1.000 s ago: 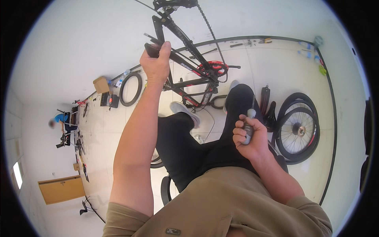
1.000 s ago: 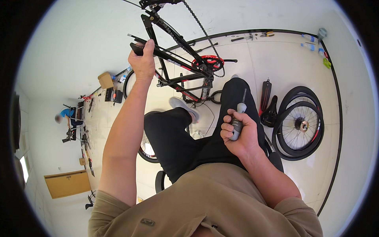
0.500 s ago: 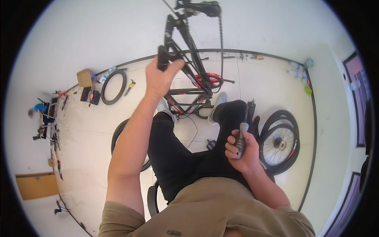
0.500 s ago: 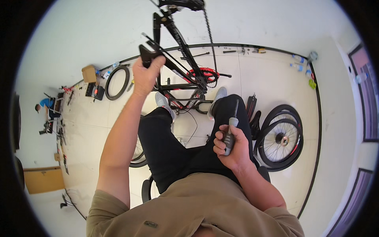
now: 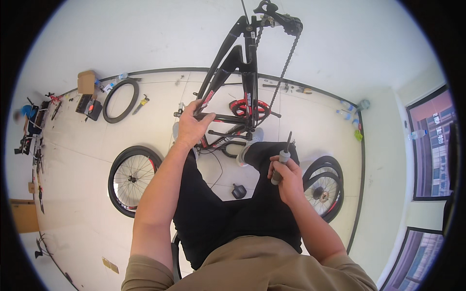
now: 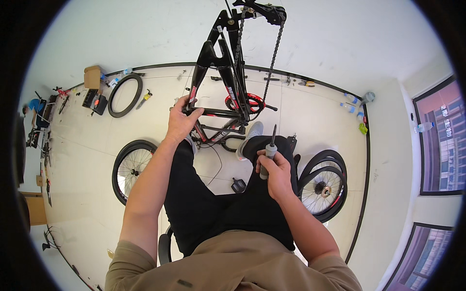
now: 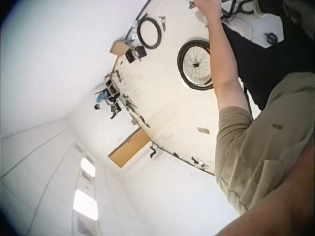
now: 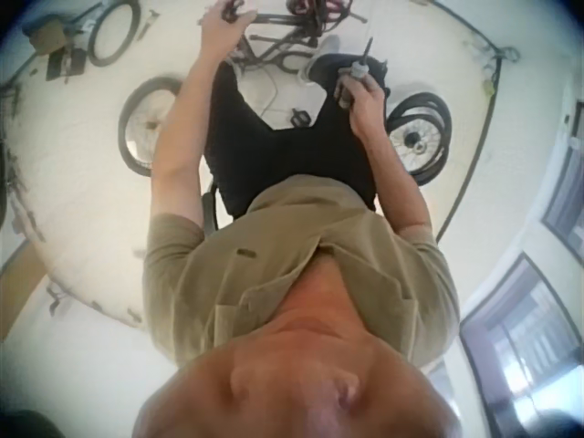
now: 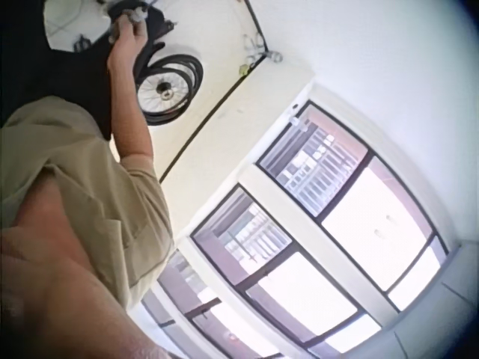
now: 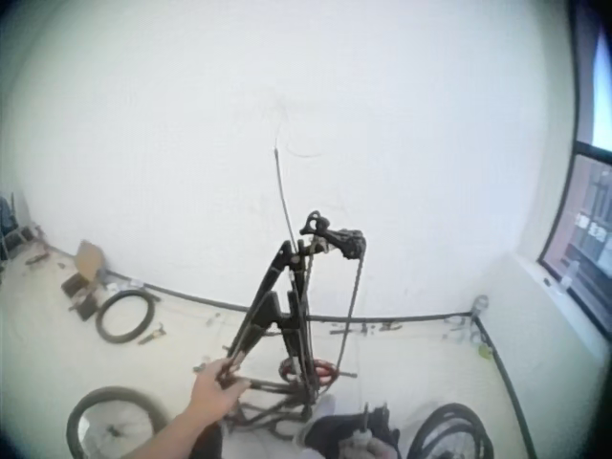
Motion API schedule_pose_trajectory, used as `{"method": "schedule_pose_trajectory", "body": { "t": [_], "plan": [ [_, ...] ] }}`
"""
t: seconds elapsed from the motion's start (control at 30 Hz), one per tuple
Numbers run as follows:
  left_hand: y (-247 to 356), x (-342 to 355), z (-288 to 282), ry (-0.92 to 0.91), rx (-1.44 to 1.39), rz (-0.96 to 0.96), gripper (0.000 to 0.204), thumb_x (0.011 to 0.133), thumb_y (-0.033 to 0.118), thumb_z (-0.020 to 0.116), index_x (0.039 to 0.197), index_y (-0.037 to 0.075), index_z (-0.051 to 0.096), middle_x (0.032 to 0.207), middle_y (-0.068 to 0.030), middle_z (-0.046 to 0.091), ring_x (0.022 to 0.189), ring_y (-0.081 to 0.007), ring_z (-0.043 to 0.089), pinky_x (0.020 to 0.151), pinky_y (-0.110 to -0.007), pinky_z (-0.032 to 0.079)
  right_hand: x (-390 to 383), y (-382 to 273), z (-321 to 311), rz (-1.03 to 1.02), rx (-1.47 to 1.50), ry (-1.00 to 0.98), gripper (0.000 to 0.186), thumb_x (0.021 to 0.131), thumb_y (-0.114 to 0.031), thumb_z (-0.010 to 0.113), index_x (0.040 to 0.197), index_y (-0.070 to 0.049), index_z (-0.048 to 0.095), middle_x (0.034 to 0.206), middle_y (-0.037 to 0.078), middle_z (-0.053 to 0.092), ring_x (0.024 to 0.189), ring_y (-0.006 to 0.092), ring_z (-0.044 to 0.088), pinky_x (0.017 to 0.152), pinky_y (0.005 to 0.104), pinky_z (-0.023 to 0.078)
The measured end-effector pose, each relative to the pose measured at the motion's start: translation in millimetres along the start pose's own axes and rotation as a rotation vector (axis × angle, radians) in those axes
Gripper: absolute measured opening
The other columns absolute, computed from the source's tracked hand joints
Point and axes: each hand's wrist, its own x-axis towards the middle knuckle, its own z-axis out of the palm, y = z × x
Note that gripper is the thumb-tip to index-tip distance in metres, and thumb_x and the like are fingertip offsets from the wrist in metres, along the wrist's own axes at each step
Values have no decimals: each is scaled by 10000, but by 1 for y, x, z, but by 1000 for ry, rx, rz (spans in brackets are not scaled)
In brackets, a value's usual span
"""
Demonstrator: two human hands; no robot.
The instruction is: The person adjusts the rear derailleur and cable tension on an inverted bicycle using a screwdriver. They repeatedly tighten and loosen the cable anchor bolt and make small adjustments to the derailleur while the bike remains upside down.
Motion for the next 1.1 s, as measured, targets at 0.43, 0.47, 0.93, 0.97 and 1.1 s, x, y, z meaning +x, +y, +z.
{"method": "schedule_pose_trajectory", "body": {
  "t": [0.43, 0.47, 0.93, 0.97, 1.1],
  "plan": [
    [-7, -20, 8, 126, 6, 127, 538, 826, 100, 729, 1314, -22, 537, 1214, -148, 631, 1153, -230, 582, 1030, -329, 421, 83, -35, 51, -299, -425, -13, 461, 897, -52, 581, 1357, -26, 553, 909, 49, 643, 622, 78, 515, 552, 234, 419],
    [-6, -22, 7, 129, -17, 139, 536, 827, 95, 726, 1315, -23, 538, 1215, -150, 630, 1157, -231, 580, 1033, -330, 419, 87, -37, 52, -257, -418, -72, 450, 908, -45, 588, 1357, -46, 558, 912, 22, 628, 642, 68, 506, 576, 231, 424],
    [-44, -83, 47, 387, -661, -800, 231, 908, 147, 650, 1105, 81, 549, 966, -21, 599, 839, -135, 570, 791, -301, 483, 102, -11, 55, -269, -355, -84, 266, 907, -87, 710, 1157, -17, 655, 979, -14, 672, 869, 85, 576, 828, 252, 469],
    [-45, -84, 49, 348, -760, -834, 219, 923, 169, 638, 1106, 85, 552, 981, -26, 612, 849, -140, 577, 795, -311, 488, 102, -12, 55, -269, -343, -75, 264, 903, -87, 716, 1152, -19, 661, 972, -15, 675, 870, 84, 577, 830, 252, 470],
    [-53, -77, 54, 223, -896, -753, 184, 976, 219, 592, 1112, 98, 565, 1030, -44, 658, 891, -154, 609, 804, -329, 502, 99, -16, 58, -219, -393, -31, 255, 878, -85, 745, 1118, -23, 684, 911, -22, 678, 781, 67, 566, 713, 237, 464]
  ]
}}
